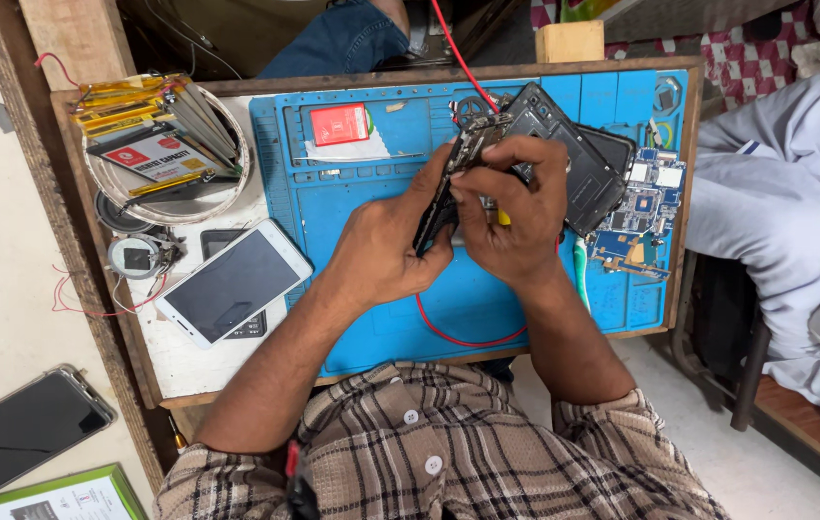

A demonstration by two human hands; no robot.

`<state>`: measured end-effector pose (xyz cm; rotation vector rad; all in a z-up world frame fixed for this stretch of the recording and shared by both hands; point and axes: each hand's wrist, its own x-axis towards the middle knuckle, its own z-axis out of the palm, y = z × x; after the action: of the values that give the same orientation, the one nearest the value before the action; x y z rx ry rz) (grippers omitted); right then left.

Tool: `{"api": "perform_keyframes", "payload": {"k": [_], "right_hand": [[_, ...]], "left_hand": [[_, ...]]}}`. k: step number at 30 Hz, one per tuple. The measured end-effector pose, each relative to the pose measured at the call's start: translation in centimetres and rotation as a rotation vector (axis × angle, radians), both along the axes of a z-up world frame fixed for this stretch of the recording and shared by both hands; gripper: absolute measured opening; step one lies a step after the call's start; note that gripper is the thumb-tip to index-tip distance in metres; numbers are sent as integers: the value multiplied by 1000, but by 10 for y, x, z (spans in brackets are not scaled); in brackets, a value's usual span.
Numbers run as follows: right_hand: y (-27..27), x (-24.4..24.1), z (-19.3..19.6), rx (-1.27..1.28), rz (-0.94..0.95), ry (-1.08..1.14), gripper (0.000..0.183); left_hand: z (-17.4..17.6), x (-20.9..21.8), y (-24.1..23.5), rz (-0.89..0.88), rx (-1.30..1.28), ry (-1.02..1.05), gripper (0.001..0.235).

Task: The person disassembles a smartphone, removes the back cover, and detaches the battery connector. They then reconnect the battery, plug in a charging cable, and reattach the back cover while the device remains powered.

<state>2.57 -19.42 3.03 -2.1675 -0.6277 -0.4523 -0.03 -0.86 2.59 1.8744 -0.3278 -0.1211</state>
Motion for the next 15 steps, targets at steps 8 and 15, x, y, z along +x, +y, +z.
{"api": "perform_keyframes", "payload": {"k": [8, 15], "right_hand": [[-6, -2, 0, 11, 27, 100, 14], [-4, -1, -7, -16, 40, 4, 13]], "left_hand": [[0, 0, -2, -30, 44, -87, 84], [-1, -1, -3, -30, 35, -47, 86]]}}
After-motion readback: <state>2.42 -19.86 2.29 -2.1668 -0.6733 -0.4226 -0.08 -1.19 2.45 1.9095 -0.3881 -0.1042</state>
